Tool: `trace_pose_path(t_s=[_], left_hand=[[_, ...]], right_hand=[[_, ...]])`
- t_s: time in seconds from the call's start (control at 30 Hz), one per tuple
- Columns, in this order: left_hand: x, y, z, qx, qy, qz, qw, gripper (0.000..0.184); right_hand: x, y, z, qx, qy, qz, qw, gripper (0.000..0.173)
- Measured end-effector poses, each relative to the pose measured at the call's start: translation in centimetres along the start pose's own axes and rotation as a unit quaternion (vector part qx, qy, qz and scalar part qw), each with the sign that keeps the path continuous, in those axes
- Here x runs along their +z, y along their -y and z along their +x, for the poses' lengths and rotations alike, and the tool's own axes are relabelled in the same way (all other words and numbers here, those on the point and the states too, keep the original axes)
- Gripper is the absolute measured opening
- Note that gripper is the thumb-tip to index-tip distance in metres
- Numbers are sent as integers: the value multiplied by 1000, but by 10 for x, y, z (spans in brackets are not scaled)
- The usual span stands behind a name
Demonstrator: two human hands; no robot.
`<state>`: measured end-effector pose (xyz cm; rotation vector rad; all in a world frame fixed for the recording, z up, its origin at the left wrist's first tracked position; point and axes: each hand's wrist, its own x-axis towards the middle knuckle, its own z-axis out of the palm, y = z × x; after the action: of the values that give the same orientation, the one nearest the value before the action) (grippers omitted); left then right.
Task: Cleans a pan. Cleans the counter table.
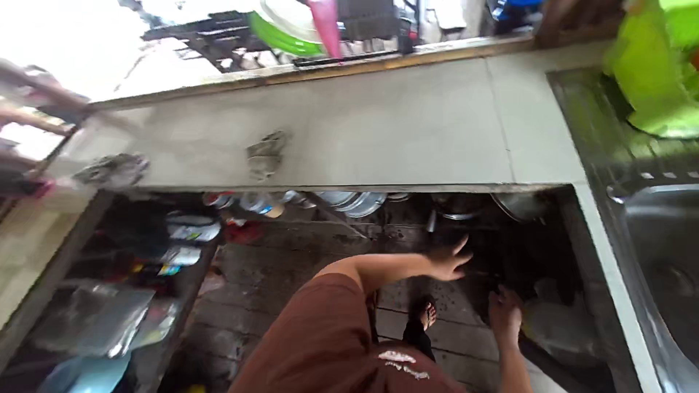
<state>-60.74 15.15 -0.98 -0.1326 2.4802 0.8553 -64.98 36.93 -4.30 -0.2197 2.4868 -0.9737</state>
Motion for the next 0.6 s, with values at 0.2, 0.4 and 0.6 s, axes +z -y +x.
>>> trace_pose_path(t_s=[0.2, 0.4, 0.6], left_hand=[[78, 119, -218, -332, 143, -53, 931, 50], [168, 187, -380, -511, 65, -271, 813, 58], [328, 269, -463, -505, -3, -423, 752, 51]], right_hand=[[35, 156, 29, -237, 101, -33, 966, 36], [129, 357, -12, -405, 235, -59, 882, 32], [270, 503, -85, -542, 261, -95, 793, 38]])
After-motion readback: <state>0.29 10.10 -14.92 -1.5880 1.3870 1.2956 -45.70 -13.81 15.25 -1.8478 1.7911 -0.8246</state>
